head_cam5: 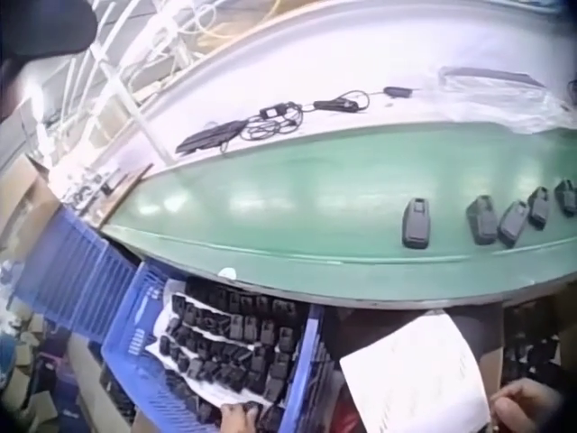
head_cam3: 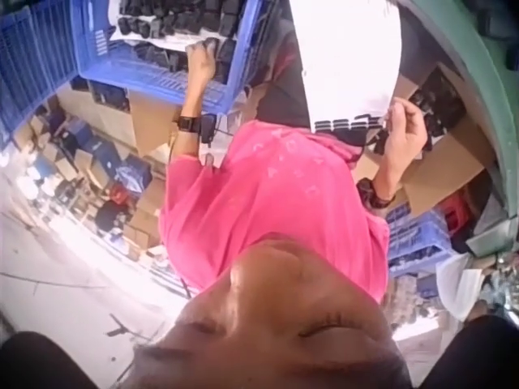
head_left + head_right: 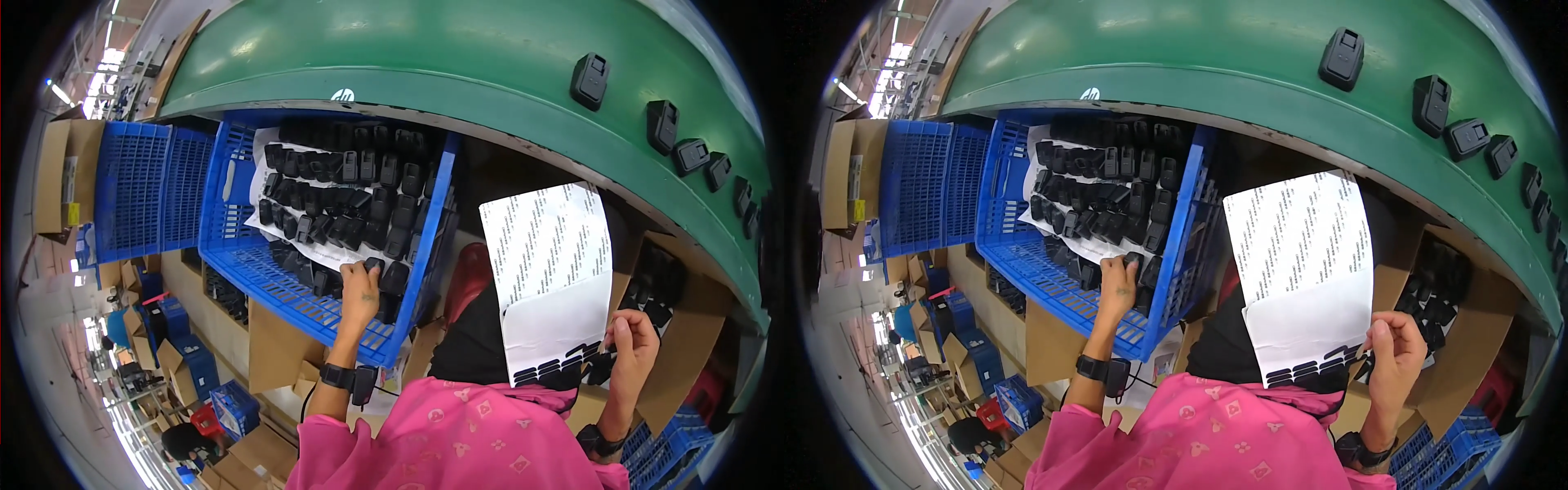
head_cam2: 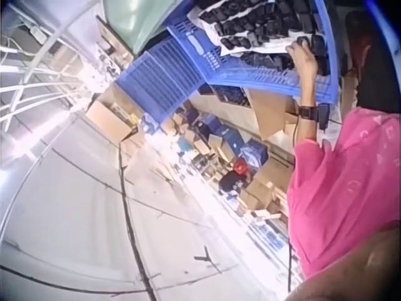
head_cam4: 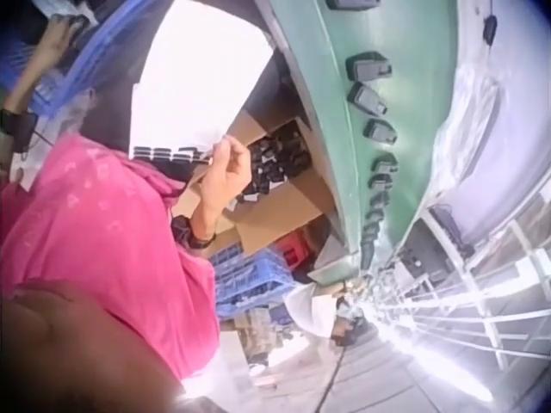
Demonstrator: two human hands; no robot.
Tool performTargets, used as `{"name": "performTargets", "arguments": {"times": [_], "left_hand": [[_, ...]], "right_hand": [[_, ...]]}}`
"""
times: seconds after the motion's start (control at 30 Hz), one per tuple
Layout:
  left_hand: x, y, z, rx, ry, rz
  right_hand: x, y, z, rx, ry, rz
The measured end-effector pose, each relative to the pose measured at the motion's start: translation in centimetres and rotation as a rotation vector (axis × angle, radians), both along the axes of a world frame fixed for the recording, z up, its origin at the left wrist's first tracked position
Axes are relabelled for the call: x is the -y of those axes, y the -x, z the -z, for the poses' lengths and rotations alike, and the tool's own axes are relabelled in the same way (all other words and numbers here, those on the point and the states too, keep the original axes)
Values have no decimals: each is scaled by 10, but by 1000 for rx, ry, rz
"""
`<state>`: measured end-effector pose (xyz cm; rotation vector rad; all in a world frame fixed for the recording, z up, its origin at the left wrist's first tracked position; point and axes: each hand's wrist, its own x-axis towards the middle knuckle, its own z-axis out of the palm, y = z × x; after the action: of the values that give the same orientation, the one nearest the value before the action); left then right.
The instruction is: The person picks up a device from a blue crate, peels a sticker from a sheet, and applies it to the device. They then place the device onto a green conveyor belt and repeat the process.
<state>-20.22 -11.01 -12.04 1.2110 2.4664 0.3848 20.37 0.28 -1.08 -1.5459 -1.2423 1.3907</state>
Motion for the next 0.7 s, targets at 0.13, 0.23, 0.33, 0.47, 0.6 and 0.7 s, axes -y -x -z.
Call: {"name": "performTargets", "arguments": {"times": [0.13,0.23,0.33,0.47,0.6,0.7], "left_hand": [[-6,-7,6,-40,-24,53],[-20,-12,-11,76,107,72],[-21,-16,-27,-292,-118,189],[-114,-77,-99,119,-528,209],[-248,-151,-133,-193,-915,703],[-314,-174,-139,-245,-705,689]], "right_hand": [[3,-1,-2,5,21,18],[15,-7,-5,42,10,78],[30,-15,9,82,38,104],[51,-21,18,150,18,133],[55,-21,1,192,-80,115],[56,-22,-10,457,-299,39]]}}
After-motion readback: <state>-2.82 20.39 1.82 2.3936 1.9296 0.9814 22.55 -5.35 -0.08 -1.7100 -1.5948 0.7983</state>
